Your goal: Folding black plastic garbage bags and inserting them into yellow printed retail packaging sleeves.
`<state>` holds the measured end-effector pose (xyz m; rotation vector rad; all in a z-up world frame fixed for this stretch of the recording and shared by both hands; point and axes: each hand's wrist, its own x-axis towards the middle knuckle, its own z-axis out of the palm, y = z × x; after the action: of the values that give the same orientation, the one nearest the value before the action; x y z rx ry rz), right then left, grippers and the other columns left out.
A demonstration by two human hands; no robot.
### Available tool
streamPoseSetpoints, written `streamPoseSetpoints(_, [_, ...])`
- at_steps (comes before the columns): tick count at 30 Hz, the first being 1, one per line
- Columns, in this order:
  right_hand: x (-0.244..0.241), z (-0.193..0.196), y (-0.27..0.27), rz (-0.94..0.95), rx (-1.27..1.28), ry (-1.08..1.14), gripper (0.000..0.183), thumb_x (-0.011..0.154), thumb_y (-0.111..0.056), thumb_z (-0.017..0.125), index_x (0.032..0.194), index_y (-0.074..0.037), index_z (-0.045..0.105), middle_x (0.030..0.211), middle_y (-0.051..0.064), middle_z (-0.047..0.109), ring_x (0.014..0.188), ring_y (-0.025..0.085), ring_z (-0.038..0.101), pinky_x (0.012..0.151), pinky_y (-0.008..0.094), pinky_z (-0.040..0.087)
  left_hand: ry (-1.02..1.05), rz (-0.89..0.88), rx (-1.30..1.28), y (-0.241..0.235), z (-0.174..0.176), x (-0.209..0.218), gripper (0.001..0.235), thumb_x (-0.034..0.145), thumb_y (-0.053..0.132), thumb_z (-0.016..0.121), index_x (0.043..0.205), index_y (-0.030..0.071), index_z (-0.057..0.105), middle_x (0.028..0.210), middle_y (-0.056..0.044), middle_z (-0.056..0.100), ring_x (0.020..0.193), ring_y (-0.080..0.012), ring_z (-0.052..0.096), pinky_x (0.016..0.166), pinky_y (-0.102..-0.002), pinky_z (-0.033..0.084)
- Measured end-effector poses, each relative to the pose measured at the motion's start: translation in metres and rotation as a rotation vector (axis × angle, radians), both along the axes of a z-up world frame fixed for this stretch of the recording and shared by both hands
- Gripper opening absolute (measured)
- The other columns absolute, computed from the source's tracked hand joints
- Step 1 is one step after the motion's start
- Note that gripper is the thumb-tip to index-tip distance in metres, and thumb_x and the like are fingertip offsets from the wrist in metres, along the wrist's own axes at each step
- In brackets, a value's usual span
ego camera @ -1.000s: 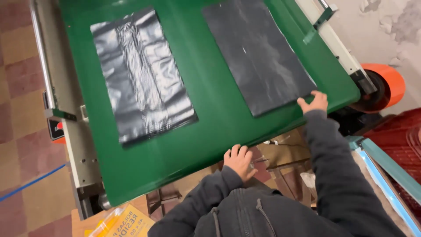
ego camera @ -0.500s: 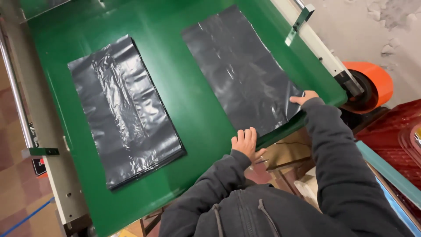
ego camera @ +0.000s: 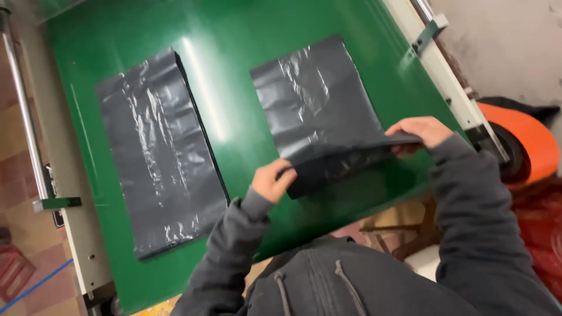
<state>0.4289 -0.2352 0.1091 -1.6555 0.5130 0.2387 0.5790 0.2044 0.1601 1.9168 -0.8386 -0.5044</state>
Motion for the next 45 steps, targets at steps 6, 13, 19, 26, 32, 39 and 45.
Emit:
streamPoseSetpoints(6, [0.188,-0.028,-0.022,0.003,-0.649,0.055,0.043,0.099,-0.044,0.063,0.121,-0.008,0.072,0.097,0.016,0.072,0.087,0.033,0.067,0.075,0.043,0.053,-0.066,0.403,0.054,-0.051,-0.142,0.105,0.031,0.096,0.031,0.065,0.107,0.002,0.068,0.094,-0.021,0.072,0.087,-0.0398,0.069,0.077,-0.044,0.054])
streamPoseSetpoints(13, [0.357,-0.043,-0.009,0.407,-1.170,-0.119,0.073,0.071,-0.034,0.089,0.133,-0.011,0.059,0.132,0.014,0.061,0.122,0.036,0.055,0.096,0.046,0.048,-0.088,0.382,0.208,-0.043,-0.214,0.137,0.031,0.097,0.031,0.061,0.111,0.005,0.068,0.098,-0.022,0.073,0.094,-0.0431,0.069,0.082,-0.048,0.054])
streamPoseSetpoints(19, [0.400,-0.054,-0.008,0.609,-1.065,0.355,0.068,0.078,-0.037,0.087,0.135,-0.016,0.057,0.124,0.009,0.064,0.123,0.031,0.058,0.102,0.046,0.046,0.006,0.465,0.262,-0.054,-0.149,0.125,0.027,0.092,0.031,0.067,0.102,0.005,0.067,0.084,-0.019,0.073,0.080,-0.0396,0.070,0.072,-0.047,0.054])
streamPoseSetpoints(26, [0.277,-0.008,0.025,0.382,-1.074,-0.290,0.031,0.079,-0.020,0.077,0.105,-0.010,0.064,0.094,0.010,0.069,0.089,0.036,0.062,0.086,0.045,0.046,0.057,0.532,0.191,-0.048,-0.173,0.123,0.028,0.091,0.030,0.068,0.100,0.004,0.066,0.084,-0.017,0.073,0.076,-0.0363,0.072,0.071,-0.045,0.056])
streamPoseSetpoints(32, [0.102,0.028,0.082,0.195,-1.156,-0.843,0.032,0.060,-0.009,0.072,0.091,-0.015,0.070,0.086,0.006,0.064,0.091,0.035,0.063,0.085,0.049,0.044,-0.265,0.505,0.170,-0.034,-0.228,0.133,0.037,0.073,0.020,0.071,0.103,-0.002,0.068,0.089,-0.022,0.072,0.082,-0.0416,0.069,0.072,-0.045,0.056])
streamPoseSetpoints(39, [0.037,0.023,0.114,0.349,-1.203,-0.544,0.039,0.057,-0.026,0.077,0.094,-0.013,0.076,0.105,0.008,0.066,0.115,0.036,0.057,0.107,0.056,0.038,-0.127,0.555,0.438,-0.041,-0.152,0.121,0.018,0.094,0.023,0.065,0.100,0.007,0.067,0.092,-0.017,0.074,0.088,-0.0383,0.070,0.078,-0.048,0.054])
streamPoseSetpoints(45, [0.122,-0.005,0.166,0.178,-0.910,-0.686,0.058,0.086,-0.038,0.068,0.133,-0.005,0.061,0.140,0.018,0.058,0.142,0.041,0.044,0.121,0.056,0.029,-0.724,0.228,0.508,-0.139,-0.098,0.057,0.046,0.086,0.035,0.065,0.125,0.010,0.058,0.135,-0.012,0.056,0.134,-0.0358,0.043,0.100,-0.059,0.037])
